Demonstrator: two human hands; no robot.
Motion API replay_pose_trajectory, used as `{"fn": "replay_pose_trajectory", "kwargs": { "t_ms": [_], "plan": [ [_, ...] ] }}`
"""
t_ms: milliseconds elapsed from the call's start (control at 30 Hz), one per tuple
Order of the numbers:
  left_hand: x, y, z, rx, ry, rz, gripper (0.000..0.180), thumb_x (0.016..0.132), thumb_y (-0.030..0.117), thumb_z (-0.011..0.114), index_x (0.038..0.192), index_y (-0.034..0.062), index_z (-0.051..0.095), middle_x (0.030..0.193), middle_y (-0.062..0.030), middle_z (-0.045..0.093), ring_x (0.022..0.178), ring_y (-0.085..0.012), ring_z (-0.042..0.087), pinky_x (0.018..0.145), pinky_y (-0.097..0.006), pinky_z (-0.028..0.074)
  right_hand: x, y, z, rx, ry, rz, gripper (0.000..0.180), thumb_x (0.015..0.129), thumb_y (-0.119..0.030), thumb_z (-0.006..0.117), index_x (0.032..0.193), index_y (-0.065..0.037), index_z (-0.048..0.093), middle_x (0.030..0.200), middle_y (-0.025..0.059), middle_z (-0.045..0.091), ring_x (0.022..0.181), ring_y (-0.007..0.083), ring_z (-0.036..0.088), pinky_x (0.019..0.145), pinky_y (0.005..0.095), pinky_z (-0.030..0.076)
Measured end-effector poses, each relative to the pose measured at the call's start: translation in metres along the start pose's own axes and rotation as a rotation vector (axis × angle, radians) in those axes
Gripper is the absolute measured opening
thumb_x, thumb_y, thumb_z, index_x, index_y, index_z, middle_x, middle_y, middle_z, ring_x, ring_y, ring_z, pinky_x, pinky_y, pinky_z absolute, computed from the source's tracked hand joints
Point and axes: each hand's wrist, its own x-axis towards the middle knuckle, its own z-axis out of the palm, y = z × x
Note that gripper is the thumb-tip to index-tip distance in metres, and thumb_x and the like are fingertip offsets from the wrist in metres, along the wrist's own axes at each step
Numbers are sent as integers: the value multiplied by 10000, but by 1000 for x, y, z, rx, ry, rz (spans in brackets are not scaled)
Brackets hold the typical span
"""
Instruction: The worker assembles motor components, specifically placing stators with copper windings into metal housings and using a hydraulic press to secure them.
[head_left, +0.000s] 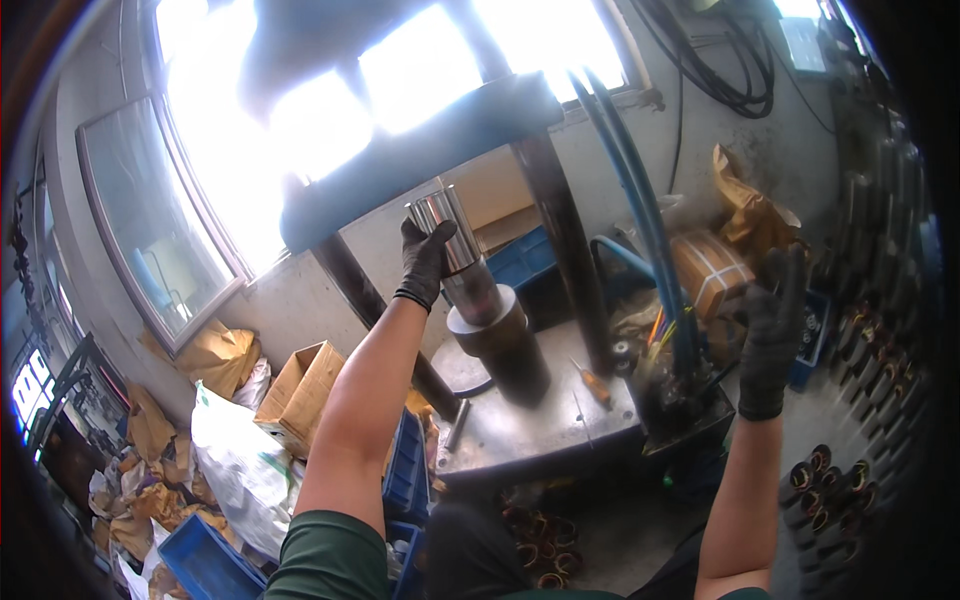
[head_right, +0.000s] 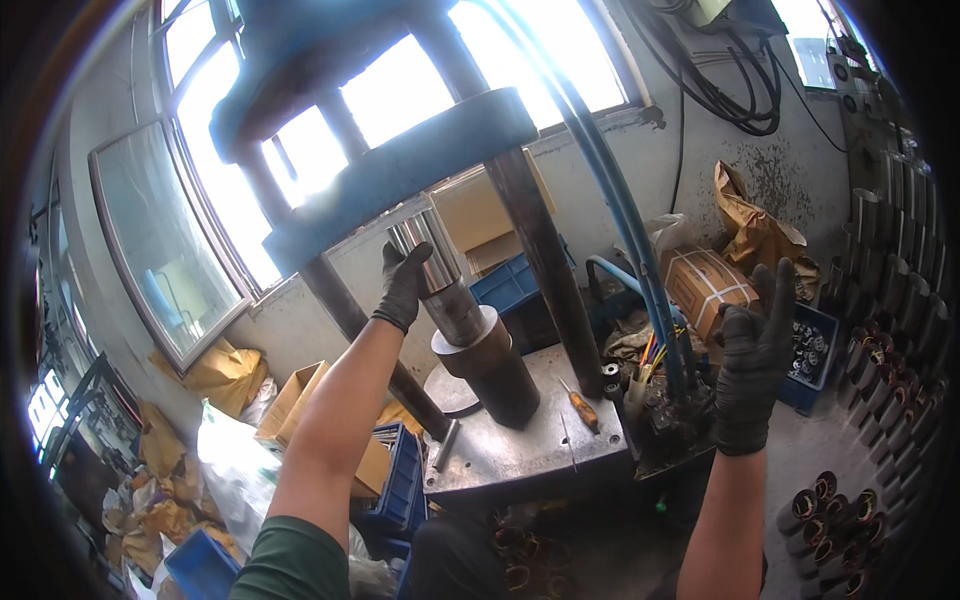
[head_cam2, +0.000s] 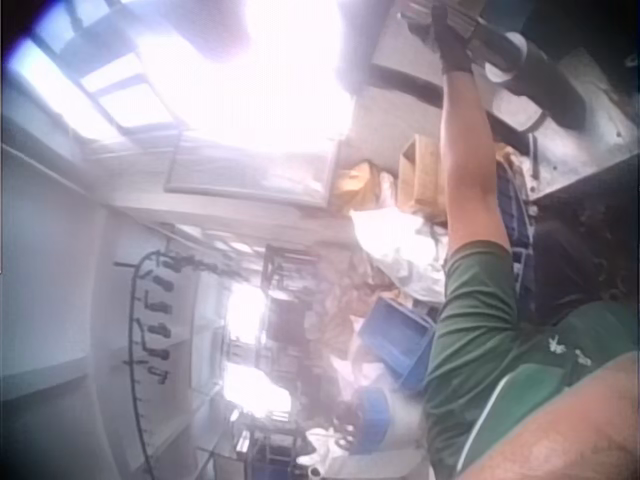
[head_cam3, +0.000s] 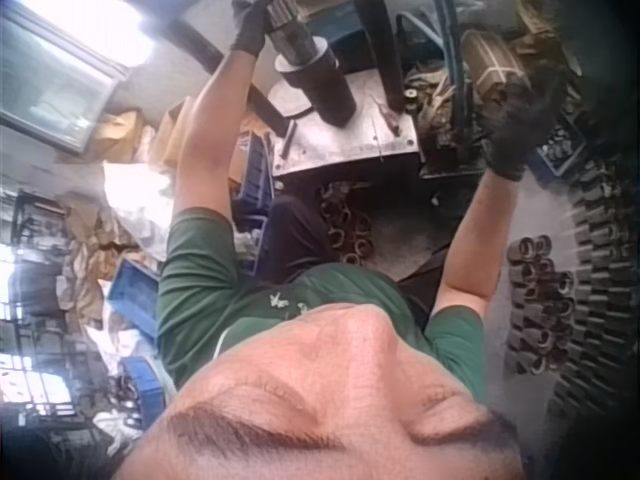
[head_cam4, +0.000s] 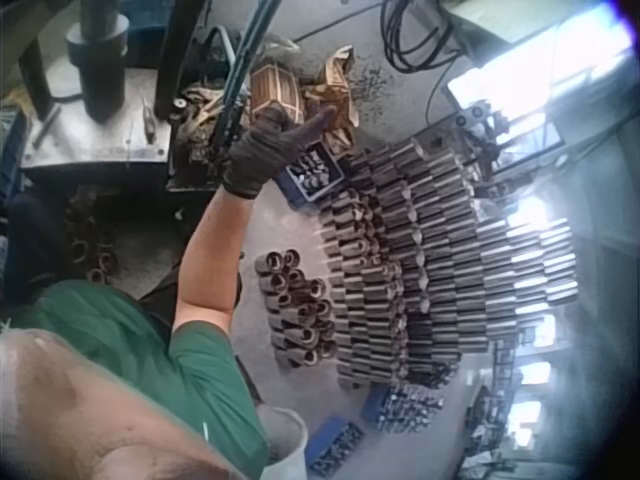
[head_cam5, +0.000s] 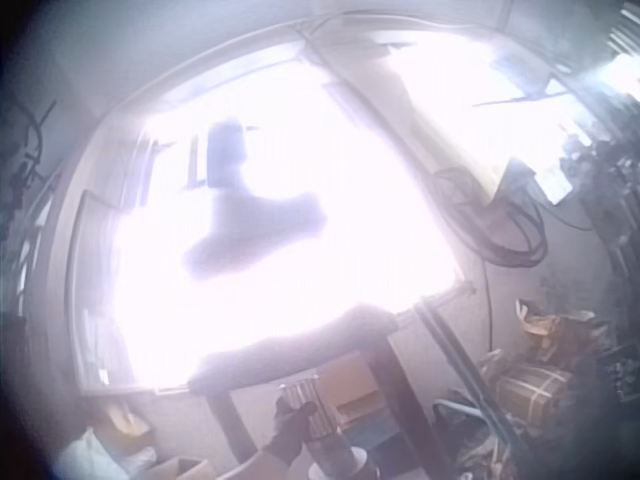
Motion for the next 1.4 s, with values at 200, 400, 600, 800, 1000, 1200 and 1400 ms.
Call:
{"fn": "replay_pose_trajectory", "kwargs": {
  "t_ms": [200, 400, 600, 800, 1000, 1200, 1400],
  "plan": [
    [-5, -9, 1, 33, 23, 91, 659, 790, 45, 812, 1330, 84, 437, 1183, -101, 602, 1062, -240, 623, 912, -402, 569, 4, -27, -15, -324, -238, -51, 212, 954, -37, 574, 1134, -2, 681, 993, 108, 714, 884, 171, 645, 845, 342, 526],
    [2, -30, -3, 45, 56, 246, 717, 782, 50, 822, 1369, 88, 411, 1189, -107, 598, 1076, -236, 612, 943, -401, 545, 4, -38, -21, -390, -368, -25, 121, 966, -81, 593, 934, 11, 665, 822, 106, 659, 779, 171, 608, 764, 351, 499],
    [-43, -60, -2, -117, 6, 171, 744, 845, 181, 853, 1410, 98, 377, 1237, -109, 589, 1086, -210, 616, 915, -357, 567, -4, -67, -23, -426, -579, 78, 330, 1008, -304, 672, 962, 22, 690, 824, 137, 639, 767, 215, 619, 761, 365, 494],
    [-55, -88, -16, -1005, -78, -361, 551, 804, 121, 867, 1223, 50, 518, 1039, -77, 603, 887, -175, 659, 788, -279, 592, -18, -112, -43, -904, -873, -175, 433, 955, -439, 687, 1040, -17, 729, 991, 194, 707, 904, 388, 692, 818, 418, 536],
    [-66, -57, -22, -151, -67, -203, 638, 792, 179, 879, 1300, 48, 516, 1144, -100, 677, 1026, -215, 678, 937, -372, 576, -27, -126, -96, -1109, -1903, -130, 390, 852, -387, 667, 1064, -68, 740, 1031, 171, 728, 964, 353, 723, 767, 469, 570],
    [-70, -48, -13, 1, -17, -166, 707, 701, 274, 926, 1256, 34, 559, 1056, -98, 707, 936, -190, 691, 861, -339, 578, -76, -97, -159, -1281, -1945, -46, 274, 837, -367, 633, 914, -125, 735, 824, 112, 724, 780, 374, 704, 727, 471, 548],
    [-64, -67, -9, 14, 83, -89, 721, 665, 282, 928, 1236, 25, 570, 1044, -108, 715, 940, -194, 699, 862, -339, 575, -111, -126, -140, -1375, -1456, -92, 216, 802, -288, 703, 780, -73, 702, 707, 184, 660, 689, 395, 671, 638, 500, 524]
  ]
}}
